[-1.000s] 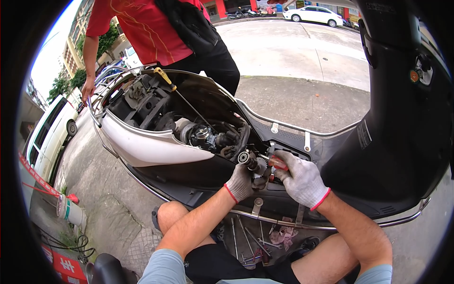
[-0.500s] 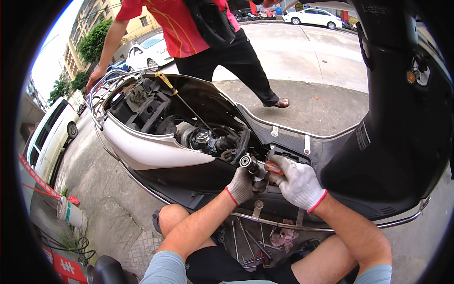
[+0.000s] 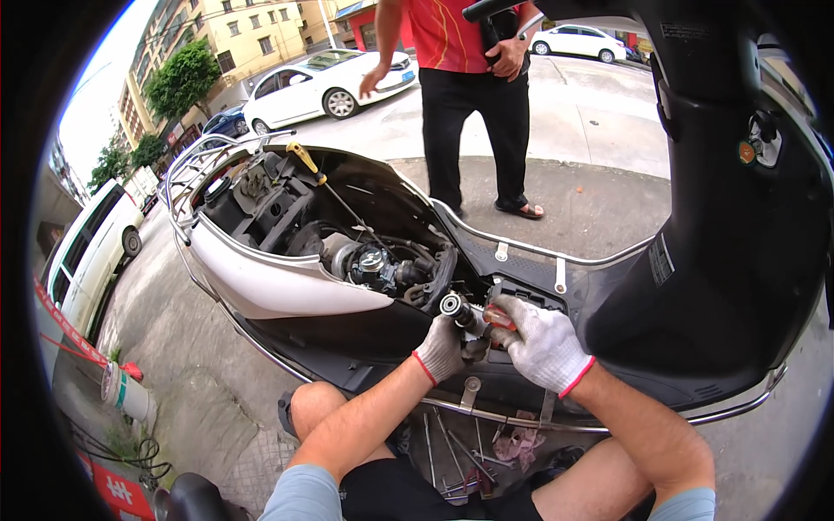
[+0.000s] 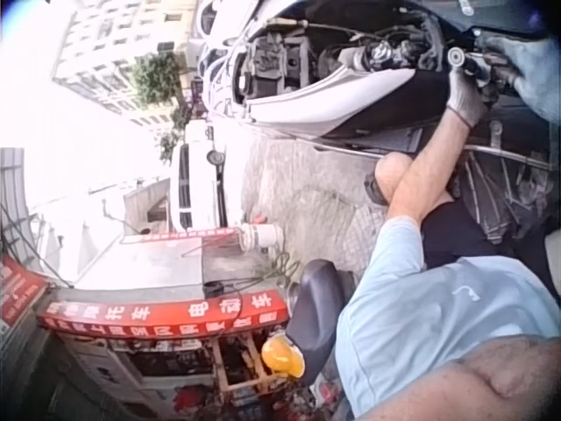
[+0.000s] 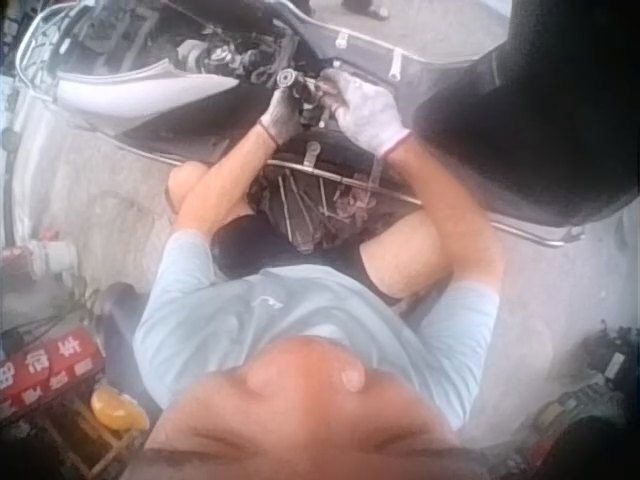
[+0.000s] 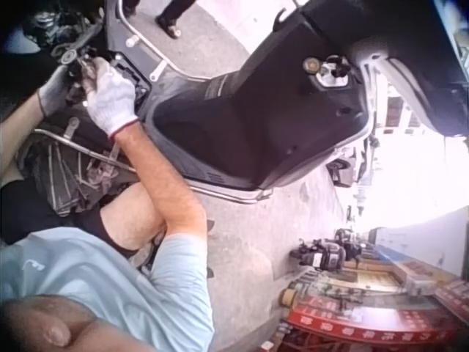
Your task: Inspecting and cleaning the camshaft and rocker arm assembly during a motorcycle engine repair.
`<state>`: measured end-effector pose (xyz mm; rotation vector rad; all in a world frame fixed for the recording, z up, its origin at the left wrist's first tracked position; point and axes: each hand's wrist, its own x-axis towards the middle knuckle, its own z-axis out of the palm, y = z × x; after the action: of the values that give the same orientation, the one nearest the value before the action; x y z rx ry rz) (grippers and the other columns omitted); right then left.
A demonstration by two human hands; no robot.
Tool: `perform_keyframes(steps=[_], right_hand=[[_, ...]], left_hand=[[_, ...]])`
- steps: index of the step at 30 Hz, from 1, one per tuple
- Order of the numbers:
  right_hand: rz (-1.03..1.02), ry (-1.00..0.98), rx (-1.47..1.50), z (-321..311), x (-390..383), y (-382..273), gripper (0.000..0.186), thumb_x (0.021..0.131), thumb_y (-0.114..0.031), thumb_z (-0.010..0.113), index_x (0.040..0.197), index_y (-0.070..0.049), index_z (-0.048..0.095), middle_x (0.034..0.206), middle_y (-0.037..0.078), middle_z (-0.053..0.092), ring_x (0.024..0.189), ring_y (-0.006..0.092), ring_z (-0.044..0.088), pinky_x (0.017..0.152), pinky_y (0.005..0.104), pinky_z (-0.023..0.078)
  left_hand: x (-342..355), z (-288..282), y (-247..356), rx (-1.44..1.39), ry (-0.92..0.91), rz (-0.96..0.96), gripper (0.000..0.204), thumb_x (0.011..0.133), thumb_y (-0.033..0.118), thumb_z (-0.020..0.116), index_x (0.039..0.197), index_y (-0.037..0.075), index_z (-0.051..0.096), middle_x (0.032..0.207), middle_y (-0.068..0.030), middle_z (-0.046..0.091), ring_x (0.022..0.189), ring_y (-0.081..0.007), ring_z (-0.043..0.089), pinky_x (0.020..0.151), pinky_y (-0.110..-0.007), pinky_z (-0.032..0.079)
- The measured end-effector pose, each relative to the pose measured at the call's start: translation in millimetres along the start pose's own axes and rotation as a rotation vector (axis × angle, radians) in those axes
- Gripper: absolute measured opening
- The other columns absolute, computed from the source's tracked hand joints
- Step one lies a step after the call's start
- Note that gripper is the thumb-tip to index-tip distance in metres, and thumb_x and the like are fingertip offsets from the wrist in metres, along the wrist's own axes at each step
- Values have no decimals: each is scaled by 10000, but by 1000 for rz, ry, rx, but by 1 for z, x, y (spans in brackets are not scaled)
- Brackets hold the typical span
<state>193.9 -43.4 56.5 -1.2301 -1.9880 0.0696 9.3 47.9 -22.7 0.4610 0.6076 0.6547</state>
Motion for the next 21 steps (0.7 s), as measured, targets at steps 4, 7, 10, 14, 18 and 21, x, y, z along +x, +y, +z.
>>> perform_keyframes(steps=[4,7,10,14,18,21], right_hand=[[78,-54,27,-6,3,-7,421,855,-148,725,1233,-9,604,1042,211,706,914,380,705,779,434,573],[67,-49,18,-4,-1,-8,417,863,-172,721,1232,-21,600,1026,211,706,897,386,704,749,443,573],[84,-44,26,-3,-2,-9,410,866,-180,719,1231,-36,599,1018,203,709,887,385,706,747,447,573],[93,-60,29,-5,-1,-9,416,871,-194,721,1236,-36,599,1023,197,710,893,383,706,757,448,573],[56,3,23,-4,-1,-4,370,910,-239,679,1216,-50,591,937,168,714,831,338,717,707,428,569],[115,20,0,-9,1,1,362,917,-239,669,1218,-54,591,931,188,711,858,365,710,745,459,563]], left_hand=[[0,1,2,19,-16,12,502,977,551,438,1020,99,654,727,-37,608,443,-133,433,402,-257,306],[3,-5,-2,-14,-13,-15,505,983,551,433,1026,98,651,719,-44,603,447,-144,445,403,-261,304],[2,-4,0,-22,-13,-22,370,974,473,459,891,138,591,693,-42,545,465,-181,462,416,-286,304],[3,-3,2,-59,-19,-33,325,977,423,446,875,146,579,710,-41,549,478,-184,452,420,-279,294],[4,1,6,-41,-8,-40,337,988,415,423,896,138,592,719,-47,562,482,-177,451,417,-268,287],[14,3,14,-31,-104,-98,371,980,442,421,946,125,612,765,-73,602,487,-142,449,413,-241,276]])
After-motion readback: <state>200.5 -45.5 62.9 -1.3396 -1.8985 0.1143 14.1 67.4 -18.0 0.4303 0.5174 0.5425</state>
